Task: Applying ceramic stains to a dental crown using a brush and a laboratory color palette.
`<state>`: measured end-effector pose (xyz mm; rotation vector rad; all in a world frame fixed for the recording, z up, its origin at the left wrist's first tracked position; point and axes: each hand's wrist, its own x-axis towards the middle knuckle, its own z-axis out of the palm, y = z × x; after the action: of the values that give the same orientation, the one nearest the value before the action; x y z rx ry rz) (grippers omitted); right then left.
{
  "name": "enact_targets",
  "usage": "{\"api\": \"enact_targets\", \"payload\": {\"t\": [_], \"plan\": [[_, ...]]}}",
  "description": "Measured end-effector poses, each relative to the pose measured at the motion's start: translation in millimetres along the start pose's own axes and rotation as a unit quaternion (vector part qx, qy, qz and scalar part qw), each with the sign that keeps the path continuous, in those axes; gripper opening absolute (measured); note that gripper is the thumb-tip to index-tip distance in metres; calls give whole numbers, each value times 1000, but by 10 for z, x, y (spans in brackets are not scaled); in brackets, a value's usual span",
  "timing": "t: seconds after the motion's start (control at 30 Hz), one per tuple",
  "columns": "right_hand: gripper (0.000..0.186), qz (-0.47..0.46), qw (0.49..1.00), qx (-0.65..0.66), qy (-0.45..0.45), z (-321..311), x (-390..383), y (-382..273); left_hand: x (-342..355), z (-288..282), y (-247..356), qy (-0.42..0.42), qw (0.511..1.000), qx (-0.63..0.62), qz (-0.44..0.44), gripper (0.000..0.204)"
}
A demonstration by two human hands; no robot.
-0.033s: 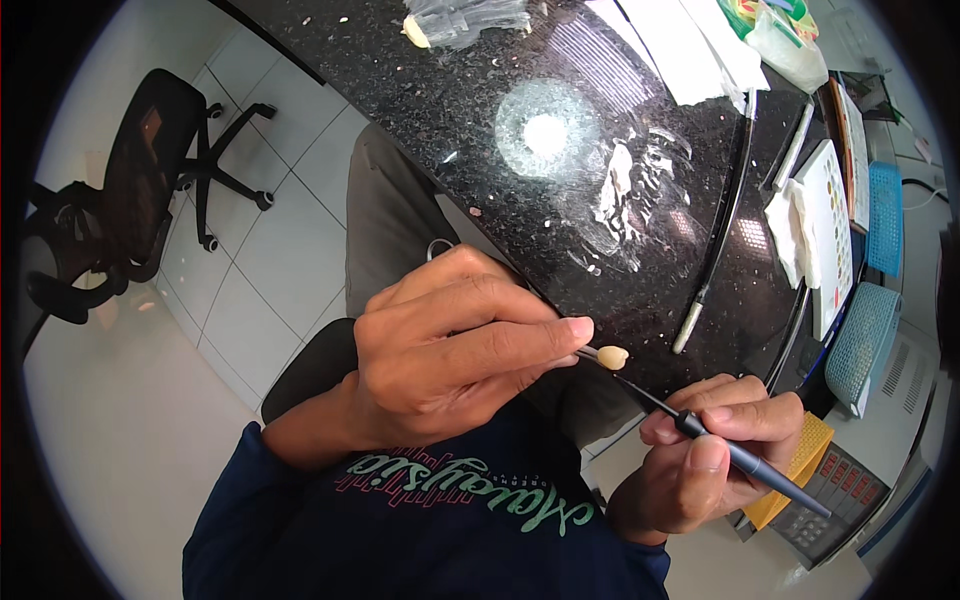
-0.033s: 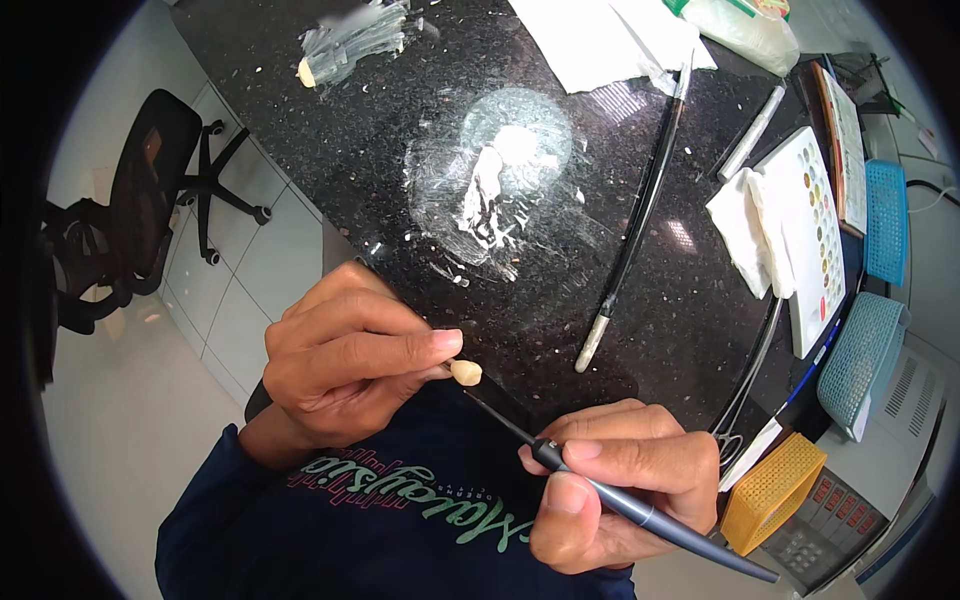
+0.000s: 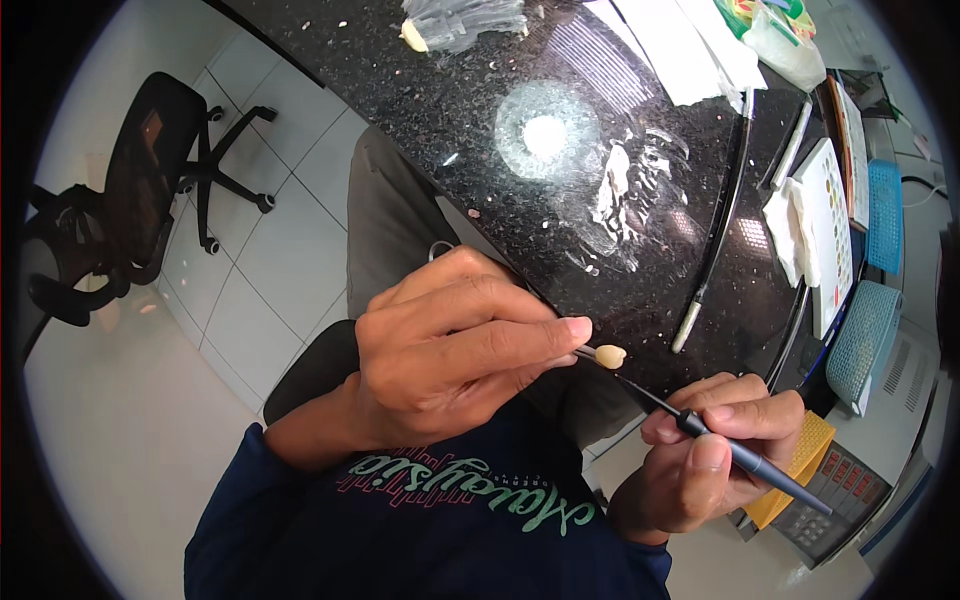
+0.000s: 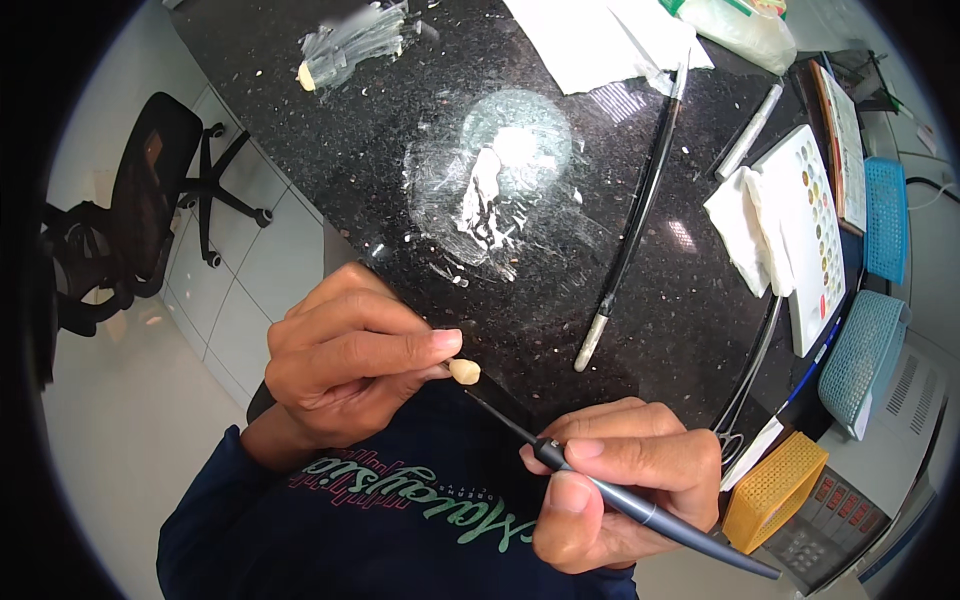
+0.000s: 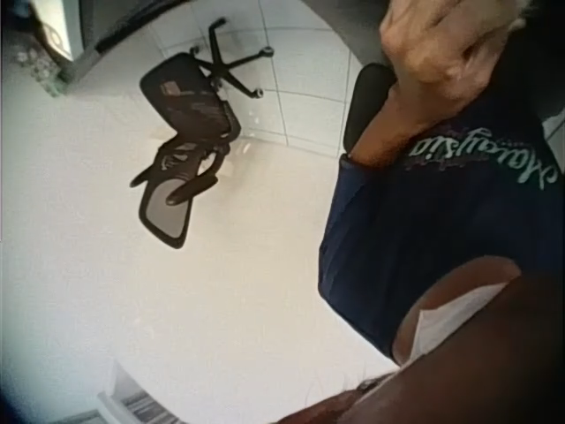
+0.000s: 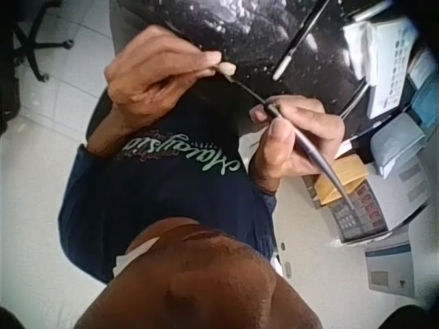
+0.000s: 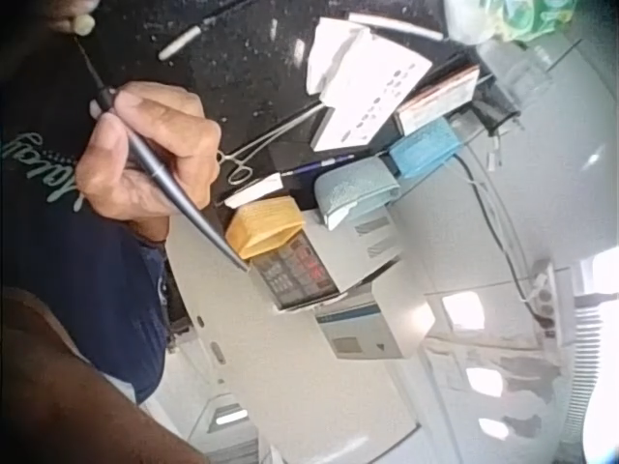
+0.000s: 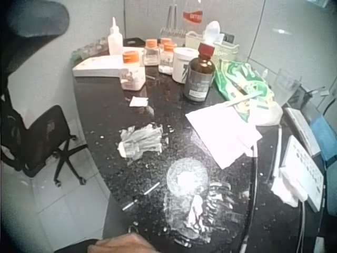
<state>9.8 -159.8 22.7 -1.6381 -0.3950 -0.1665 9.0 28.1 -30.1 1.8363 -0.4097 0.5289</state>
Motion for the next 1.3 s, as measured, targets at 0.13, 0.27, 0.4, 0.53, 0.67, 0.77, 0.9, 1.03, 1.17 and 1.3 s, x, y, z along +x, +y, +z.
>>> {"api": "enact_targets", "payload": {"t": [0.13, 0.27, 0.4, 0.53, 0.67, 0.77, 0.9, 1.03, 1.17, 1.3], "plan": [[21, -8, 1000, 5, 18, -12, 10, 23, -6, -12, 13, -15, 996, -50, -67, 19], [20, -16, 999, -16, 33, -2, 5, 23, -44, 23, 19, -4, 990, -86, -110, 15], [21, -13, 998, 0, 54, 26, -4, 43, -34, 22, 29, -17, 990, -84, -113, 24], [21, -1, 998, 8, 57, 37, 1, 49, -50, 32, -5, -6, 993, -75, -95, 16], [20, -2, 999, 1, 46, 35, 12, 35, -36, 13, 13, -11, 993, -74, -95, 17], [20, 2, 999, 4, 48, 40, 7, 36, -8, -19, 37, -27, 993, -61, -99, 25], [22, 3, 999, -2, 40, 47, 0, 35, -23, -9, 20, -21, 993, -62, -95, 25], [23, 6, 999, -12, 33, 32, 1, 33, -38, 15, -4, -7, 995, -63, -79, 16], [23, 5, 999, -9, 33, 25, 4, 40, -36, 13, 6, -9, 995, -62, -80, 16], [23, 2, 1000, -10, 19, 5, 13, 49, -16, -12, 29, -23, 994, -57, -91, 26]]}}
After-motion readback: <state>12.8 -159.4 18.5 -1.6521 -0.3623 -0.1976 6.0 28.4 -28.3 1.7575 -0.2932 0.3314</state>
